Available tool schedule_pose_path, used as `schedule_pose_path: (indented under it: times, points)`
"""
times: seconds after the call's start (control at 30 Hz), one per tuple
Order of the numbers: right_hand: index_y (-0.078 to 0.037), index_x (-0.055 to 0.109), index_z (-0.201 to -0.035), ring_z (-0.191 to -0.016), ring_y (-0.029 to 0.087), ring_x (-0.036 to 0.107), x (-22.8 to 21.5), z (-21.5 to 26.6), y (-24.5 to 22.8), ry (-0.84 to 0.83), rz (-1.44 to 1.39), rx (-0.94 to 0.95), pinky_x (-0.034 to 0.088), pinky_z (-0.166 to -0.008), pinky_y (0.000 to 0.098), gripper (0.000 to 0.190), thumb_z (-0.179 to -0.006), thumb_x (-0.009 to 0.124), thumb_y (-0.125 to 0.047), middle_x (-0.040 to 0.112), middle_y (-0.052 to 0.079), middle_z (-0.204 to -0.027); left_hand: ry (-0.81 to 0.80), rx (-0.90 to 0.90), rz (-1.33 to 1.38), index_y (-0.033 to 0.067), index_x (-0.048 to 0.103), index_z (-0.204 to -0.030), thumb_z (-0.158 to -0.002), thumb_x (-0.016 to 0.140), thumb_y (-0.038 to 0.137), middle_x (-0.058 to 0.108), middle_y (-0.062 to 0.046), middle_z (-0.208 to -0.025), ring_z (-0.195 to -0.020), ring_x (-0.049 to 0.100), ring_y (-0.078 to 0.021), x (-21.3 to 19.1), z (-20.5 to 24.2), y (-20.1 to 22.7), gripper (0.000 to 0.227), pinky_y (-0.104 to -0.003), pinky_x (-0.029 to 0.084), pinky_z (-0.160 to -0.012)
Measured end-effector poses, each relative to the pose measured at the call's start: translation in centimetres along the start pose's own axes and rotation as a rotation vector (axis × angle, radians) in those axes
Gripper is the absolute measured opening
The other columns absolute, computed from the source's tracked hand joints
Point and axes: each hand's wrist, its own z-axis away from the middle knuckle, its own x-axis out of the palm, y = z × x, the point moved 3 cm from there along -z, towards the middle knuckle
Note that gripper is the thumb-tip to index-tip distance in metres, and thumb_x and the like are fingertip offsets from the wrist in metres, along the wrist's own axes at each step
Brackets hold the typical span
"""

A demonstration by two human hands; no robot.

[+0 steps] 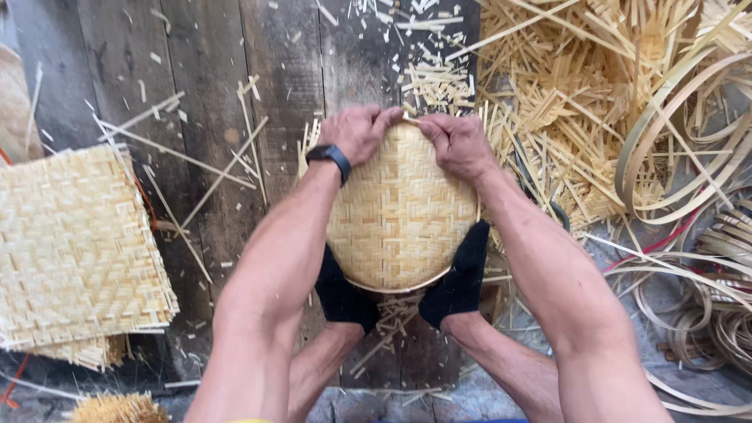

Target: The person weaves bamboo strips to create basket components, using shears to trim excess material from the edges and fitting circular frames onto woven mats.

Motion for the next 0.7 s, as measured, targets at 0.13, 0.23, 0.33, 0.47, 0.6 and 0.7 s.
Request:
schedule_pose_path:
  times: [0.13, 0.23, 0.33, 0.47, 0.6, 0.7]
  points:
    - [-0.017, 0.074, -0.116, -0.094, 0.022, 0.074, -0.4, 2.2, -1.3, 0.296, 0.405, -0.325, 0.056, -0.084, 0.0428, 0.024, -0.103, 0.058, -0.029, 0.080, 0.002, -0.099, -0.094, -0.095, 0.122, 0.0176, 0.075, -0.088, -0.089, 0.053, 0.076, 0.072, -0.006, -0.084, -0.078, 0.067, -0.0228, 0.0, -1.0, -0.3, 0.063, -0.044, 0.049, -0.069]
    - [-0.012, 0.074, -0.122, -0.104, 0.022, 0.071, 0.0, 4.5, -0.5, 0.326, 0.216, -0.207, 0.054, -0.093, 0.0408, 0.031, -0.109, 0.053, -0.030, 0.078, 0.007, -0.108, -0.142, -0.157, 0.215, 0.0155, 0.076, -0.083, -0.085, 0.059, 0.076, 0.072, -0.005, -0.079, -0.075, 0.067, -0.0204, 0.0, -1.5, -0.9, 0.062, -0.040, 0.048, -0.070]
    - [-0.013, 0.076, -0.125, -0.095, 0.021, 0.068, 0.3, 4.6, 2.0, 0.165, -0.174, 0.182, 0.055, -0.087, 0.0377, 0.036, -0.108, 0.054, -0.037, 0.077, 0.012, -0.102, -0.145, -0.127, 0.274, 0.0125, 0.075, -0.080, -0.084, 0.064, 0.073, 0.070, -0.006, -0.075, -0.073, 0.065, -0.0202, 0.1, -1.8, -1.2, 0.061, -0.040, 0.049, -0.069]
    - [-0.013, 0.076, -0.116, -0.093, 0.015, 0.071, 0.4, 4.3, 4.2, 0.115, -0.505, 0.258, 0.058, -0.086, 0.0316, 0.035, -0.103, 0.058, -0.040, 0.078, 0.007, -0.103, -0.125, -0.135, 0.305, 0.0122, 0.076, -0.080, -0.081, 0.069, 0.070, 0.070, -0.004, -0.074, -0.071, 0.064, -0.0177, 0.5, -1.8, -1.6, 0.058, -0.039, 0.048, -0.070]
    - [0.002, 0.070, -0.084, -0.089, 0.026, 0.068, 1.8, 5.4, 4.3, 0.317, 0.144, 0.318, 0.057, -0.084, 0.0411, 0.060, -0.111, 0.048, -0.047, 0.072, 0.019, -0.092, -0.135, -0.077, 0.291, 0.0145, 0.079, -0.092, -0.082, 0.064, 0.073, 0.075, -0.007, -0.086, -0.083, 0.067, -0.0223, -0.3, -1.5, -0.5, 0.061, -0.041, 0.051, -0.078]
    - [0.000, 0.073, -0.087, -0.093, 0.039, 0.065, 2.7, 6.0, 4.7, 0.308, 0.353, 0.415, 0.050, -0.087, 0.0531, 0.065, -0.110, 0.035, -0.046, 0.069, 0.028, -0.095, -0.142, -0.132, 0.220, 0.0232, 0.083, -0.102, -0.081, 0.060, 0.077, 0.077, -0.006, -0.098, -0.094, 0.069, -0.0256, -0.9, -0.3, 0.0, 0.063, -0.043, 0.049, -0.088]
